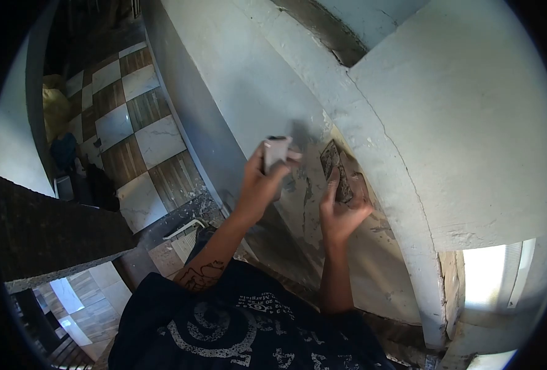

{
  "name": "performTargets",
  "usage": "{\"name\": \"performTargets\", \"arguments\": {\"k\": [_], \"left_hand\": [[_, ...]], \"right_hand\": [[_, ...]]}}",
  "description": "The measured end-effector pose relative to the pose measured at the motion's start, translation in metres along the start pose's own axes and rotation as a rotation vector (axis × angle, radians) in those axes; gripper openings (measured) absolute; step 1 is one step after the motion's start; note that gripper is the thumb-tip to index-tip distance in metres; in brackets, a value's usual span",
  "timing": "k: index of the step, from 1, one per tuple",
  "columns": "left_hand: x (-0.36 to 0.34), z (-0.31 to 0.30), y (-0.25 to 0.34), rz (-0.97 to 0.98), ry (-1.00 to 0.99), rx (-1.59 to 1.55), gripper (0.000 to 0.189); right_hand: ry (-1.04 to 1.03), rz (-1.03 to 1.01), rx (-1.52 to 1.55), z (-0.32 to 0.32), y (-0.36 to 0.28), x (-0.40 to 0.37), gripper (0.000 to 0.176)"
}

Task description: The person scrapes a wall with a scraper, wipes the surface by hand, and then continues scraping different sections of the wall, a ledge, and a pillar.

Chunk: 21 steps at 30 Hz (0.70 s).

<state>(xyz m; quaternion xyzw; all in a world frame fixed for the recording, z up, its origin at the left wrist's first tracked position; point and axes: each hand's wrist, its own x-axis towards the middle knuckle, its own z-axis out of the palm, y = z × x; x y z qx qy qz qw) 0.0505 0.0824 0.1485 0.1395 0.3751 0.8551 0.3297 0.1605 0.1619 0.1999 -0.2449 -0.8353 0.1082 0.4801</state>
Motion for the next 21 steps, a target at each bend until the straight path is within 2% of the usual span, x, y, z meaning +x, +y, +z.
{"name": "performTargets", "arguments": {"k": [2, 3, 4, 7, 8, 10, 11, 15, 17, 21], "left_hand": [[0.0, 0.006, -0.007, 0.255, -0.278, 0.193, 0.044], [-0.002, 0.008, -0.006, 0.221, -0.319, 0.33, 0.046], [-0.002, 0.011, -0.004, 0.219, -0.325, 0.327, 0.046], [0.002, 0.017, -0.002, 0.352, -0.402, 0.395, 0.053], [0.003, 0.017, 0.001, 0.35, -0.406, 0.391, 0.053], [0.001, 0.02, 0.02, 0.139, -0.535, 0.451, 0.058], [-0.001, 0.023, 0.03, 0.029, -0.529, 0.43, 0.058], [0.003, 0.021, 0.024, 0.04, -0.573, 0.371, 0.058], [0.003, 0.021, 0.02, 0.187, -0.569, 0.426, 0.062], [0.007, 0.016, 0.024, 0.068, -0.616, 0.426, 0.062]], "right_hand": [[0.007, -0.065, -0.076, 0.003, -0.007, 0.009, 0.022], [0.008, -0.065, -0.081, 0.004, -0.009, 0.01, 0.022], [-0.012, -0.05, -0.096, 0.006, -0.011, 0.011, 0.023], [-0.047, -0.005, -0.146, 0.008, -0.02, 0.01, 0.025], [-0.069, 0.027, -0.174, 0.008, -0.022, 0.009, 0.026], [-0.028, 0.011, -0.163, 0.011, -0.024, 0.01, 0.026], [0.01, -0.003, -0.147, 0.012, -0.026, 0.01, 0.027], [0.025, 0.069, -0.162, 0.012, -0.031, 0.011, 0.026], [0.034, -0.001, -0.192, 0.011, -0.03, 0.012, 0.027], [0.025, 0.072, -0.202, 0.013, -0.037, 0.012, 0.028]]}}
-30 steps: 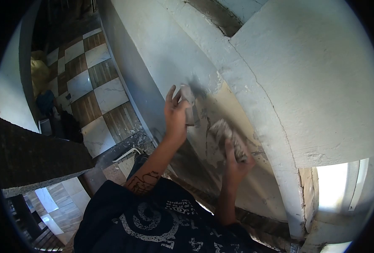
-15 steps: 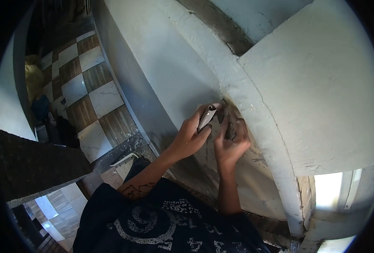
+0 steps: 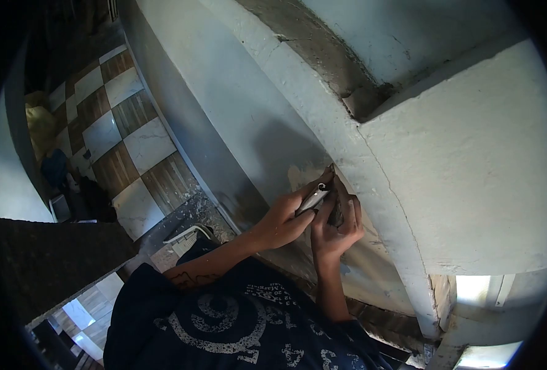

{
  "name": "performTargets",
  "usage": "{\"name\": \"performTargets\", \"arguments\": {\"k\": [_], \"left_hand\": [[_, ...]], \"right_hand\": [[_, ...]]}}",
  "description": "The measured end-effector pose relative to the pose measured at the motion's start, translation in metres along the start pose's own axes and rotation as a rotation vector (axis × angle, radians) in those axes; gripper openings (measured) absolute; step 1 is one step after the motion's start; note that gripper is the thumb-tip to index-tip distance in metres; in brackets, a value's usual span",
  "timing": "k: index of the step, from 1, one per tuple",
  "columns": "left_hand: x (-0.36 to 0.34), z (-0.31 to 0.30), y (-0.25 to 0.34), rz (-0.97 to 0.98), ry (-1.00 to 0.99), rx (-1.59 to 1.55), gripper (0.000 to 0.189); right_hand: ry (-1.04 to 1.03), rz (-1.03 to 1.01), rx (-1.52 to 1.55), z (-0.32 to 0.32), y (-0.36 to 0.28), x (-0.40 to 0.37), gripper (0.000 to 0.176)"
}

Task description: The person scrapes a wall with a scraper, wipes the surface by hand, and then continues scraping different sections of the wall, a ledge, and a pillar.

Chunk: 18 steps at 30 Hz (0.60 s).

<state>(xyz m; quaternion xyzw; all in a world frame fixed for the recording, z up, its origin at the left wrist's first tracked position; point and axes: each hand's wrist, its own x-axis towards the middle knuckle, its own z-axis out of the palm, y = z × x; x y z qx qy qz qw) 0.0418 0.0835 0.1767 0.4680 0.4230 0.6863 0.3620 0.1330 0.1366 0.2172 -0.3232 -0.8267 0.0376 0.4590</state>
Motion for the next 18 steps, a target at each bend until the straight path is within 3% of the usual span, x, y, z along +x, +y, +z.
{"name": "performTargets", "arguments": {"k": [3, 8, 18], "left_hand": [[0.001, -0.005, -0.002, -0.045, -0.045, -0.001, 0.063], [0.002, -0.002, -0.002, 0.08, -0.04, -0.029, 0.063], [-0.002, 0.005, -0.008, 0.066, 0.002, -0.21, 0.061]], "right_hand": [[-0.017, 0.085, -0.032, 0.004, -0.004, -0.001, 0.027], [0.049, -0.009, 0.012, 0.004, 0.002, 0.003, 0.028], [0.045, -0.01, 0.033, 0.003, -0.001, 0.006, 0.025]]}}
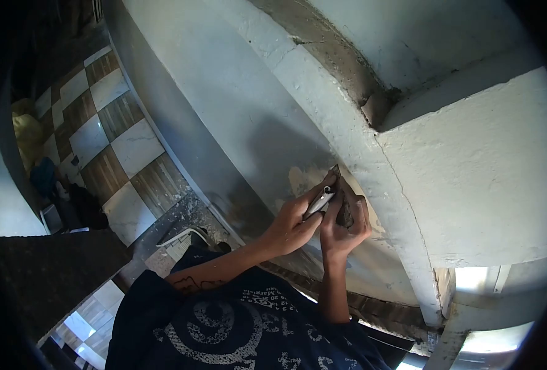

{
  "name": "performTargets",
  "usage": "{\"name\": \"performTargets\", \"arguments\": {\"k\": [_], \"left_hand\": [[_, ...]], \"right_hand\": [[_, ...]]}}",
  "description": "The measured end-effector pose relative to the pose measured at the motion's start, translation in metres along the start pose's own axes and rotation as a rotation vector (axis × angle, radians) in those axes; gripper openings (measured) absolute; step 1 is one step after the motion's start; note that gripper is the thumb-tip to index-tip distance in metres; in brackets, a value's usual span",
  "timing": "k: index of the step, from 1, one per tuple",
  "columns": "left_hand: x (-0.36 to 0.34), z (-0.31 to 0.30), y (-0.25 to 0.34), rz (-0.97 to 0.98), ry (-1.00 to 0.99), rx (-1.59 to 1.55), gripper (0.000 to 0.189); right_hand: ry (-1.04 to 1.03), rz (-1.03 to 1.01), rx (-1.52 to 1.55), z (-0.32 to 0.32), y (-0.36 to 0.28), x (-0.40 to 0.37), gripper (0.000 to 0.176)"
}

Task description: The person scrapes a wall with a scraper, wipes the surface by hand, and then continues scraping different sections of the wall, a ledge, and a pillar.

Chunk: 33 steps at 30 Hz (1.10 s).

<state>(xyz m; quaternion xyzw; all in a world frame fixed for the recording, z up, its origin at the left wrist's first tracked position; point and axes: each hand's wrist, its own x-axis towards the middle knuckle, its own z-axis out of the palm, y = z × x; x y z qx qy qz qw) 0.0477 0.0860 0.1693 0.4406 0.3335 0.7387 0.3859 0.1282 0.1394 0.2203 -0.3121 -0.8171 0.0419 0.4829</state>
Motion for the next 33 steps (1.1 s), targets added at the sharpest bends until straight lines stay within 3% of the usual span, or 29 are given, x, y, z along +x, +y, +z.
{"name": "performTargets", "arguments": {"k": [3, 5, 6, 10, 12, 13, 15, 17, 20, 22, 24, 27, 33], "left_hand": [[-0.004, 0.001, -0.002, 0.021, 0.012, 0.036, 0.058], [-0.007, 0.002, 0.004, 0.025, 0.087, 0.11, 0.051], [-0.007, 0.0, 0.005, 0.029, 0.093, 0.112, 0.051], [-0.013, -0.016, 0.001, -0.075, 0.271, 0.053, 0.045], [-0.016, -0.02, -0.002, -0.079, 0.321, 0.014, 0.045], [-0.018, -0.022, -0.001, -0.08, 0.323, 0.012, 0.045], [-0.021, -0.029, 0.003, -0.168, 0.334, 0.079, 0.044], [-0.02, -0.032, 0.012, -0.169, 0.359, 0.068, 0.044], [-0.021, -0.035, 0.005, -0.13, 0.37, 0.104, 0.043], [-0.021, -0.038, 0.007, -0.071, 0.369, 0.146, 0.042], [-0.023, -0.039, 0.014, -0.218, 0.397, 0.141, 0.041], [-0.022, -0.04, 0.009, -0.146, 0.399, 0.161, 0.04], [-0.025, -0.036, 0.005, -0.16, 0.393, 0.101, 0.038]], "right_hand": [[-0.077, 0.071, -0.042, -0.008, 0.007, -0.002, 0.024], [-0.028, 0.011, 0.11, -0.014, 0.022, 0.0, 0.023], [-0.09, -0.084, -0.001, -0.023, 0.013, 0.005, 0.018], [-0.085, -0.063, 0.02, -0.018, 0.005, 0.005, 0.018], [-0.191, 0.128, -0.018, -0.007, 0.002, 0.003, 0.02], [-0.194, 0.128, -0.019, -0.006, -0.001, 0.001, 0.02], [-0.051, -0.028, -0.05, -0.004, -0.011, 0.0, 0.02], [-0.04, -0.055, -0.028, -0.001, -0.012, -0.001, 0.02], [-0.091, 0.125, -0.035, 0.006, -0.011, -0.002, 0.021], [-0.051, 0.035, -0.037, 0.003, -0.015, 0.001, 0.021], [-0.014, -0.089, -0.06, -0.005, -0.006, 0.0, 0.022], [-0.064, 0.042, -0.086, -0.003, -0.005, 0.0, 0.023], [-0.001, -0.114, -0.087, -0.011, -0.002, 0.002, 0.024]]}}
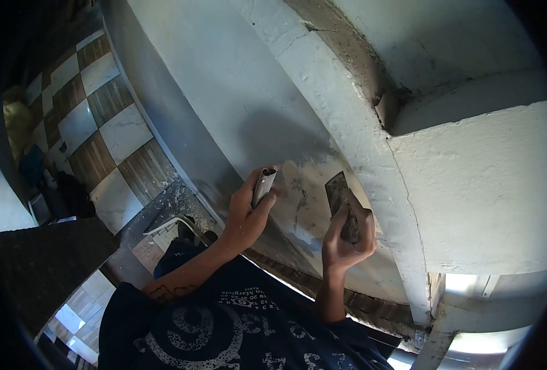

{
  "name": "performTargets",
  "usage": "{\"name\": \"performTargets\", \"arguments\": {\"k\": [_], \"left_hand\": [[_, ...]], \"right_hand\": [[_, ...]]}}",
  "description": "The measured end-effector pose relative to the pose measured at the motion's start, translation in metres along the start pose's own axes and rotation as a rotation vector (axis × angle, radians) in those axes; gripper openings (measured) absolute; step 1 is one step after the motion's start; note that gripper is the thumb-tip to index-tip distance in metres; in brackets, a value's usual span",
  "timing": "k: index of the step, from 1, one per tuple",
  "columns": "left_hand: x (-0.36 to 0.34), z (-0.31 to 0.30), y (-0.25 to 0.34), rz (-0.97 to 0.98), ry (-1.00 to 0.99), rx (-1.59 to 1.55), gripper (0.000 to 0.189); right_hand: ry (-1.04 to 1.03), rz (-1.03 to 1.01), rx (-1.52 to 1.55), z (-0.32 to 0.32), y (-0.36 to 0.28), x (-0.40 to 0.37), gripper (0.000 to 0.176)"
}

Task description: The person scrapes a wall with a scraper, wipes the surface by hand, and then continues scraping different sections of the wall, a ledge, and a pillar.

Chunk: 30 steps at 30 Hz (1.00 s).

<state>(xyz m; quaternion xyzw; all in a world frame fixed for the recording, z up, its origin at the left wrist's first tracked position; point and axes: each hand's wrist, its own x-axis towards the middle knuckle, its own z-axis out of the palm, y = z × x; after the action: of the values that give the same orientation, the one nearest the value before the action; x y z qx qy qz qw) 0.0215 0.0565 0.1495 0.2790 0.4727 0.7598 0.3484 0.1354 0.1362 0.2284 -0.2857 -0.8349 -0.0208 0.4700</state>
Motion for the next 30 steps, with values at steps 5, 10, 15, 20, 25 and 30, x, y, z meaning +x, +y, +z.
{"name": "performTargets", "arguments": {"k": [5, 10, 15, 20, 25, 30], "left_hand": [[-0.002, 0.002, -0.004, 0.004, -0.033, -0.025, 0.038], [-0.005, -0.001, 0.001, -0.074, -0.045, 0.029, 0.039], [-0.011, 0.001, -0.006, -0.069, -0.043, -0.018, 0.039], [-0.014, -0.016, -0.007, -0.052, 0.034, 0.012, 0.038], [-0.013, -0.012, -0.004, -0.052, 0.047, -0.033, 0.036], [-0.014, -0.02, -0.01, -0.066, 0.064, 0.015, 0.035]], "right_hand": [[-0.098, 0.2, -0.003, 0.006, -0.006, -0.006, 0.022], [0.021, 0.04, 0.019, -0.001, 0.0, -0.009, 0.022], [-0.107, 0.148, 0.12, 0.018, -0.001, -0.004, 0.019], [0.02, 0.104, 0.073, 0.003, -0.005, -0.014, 0.02], [-0.119, 0.087, 0.095, 0.027, -0.012, 0.002, 0.023], [-0.043, 0.063, 0.095, 0.018, -0.01, -0.007, 0.021]]}}
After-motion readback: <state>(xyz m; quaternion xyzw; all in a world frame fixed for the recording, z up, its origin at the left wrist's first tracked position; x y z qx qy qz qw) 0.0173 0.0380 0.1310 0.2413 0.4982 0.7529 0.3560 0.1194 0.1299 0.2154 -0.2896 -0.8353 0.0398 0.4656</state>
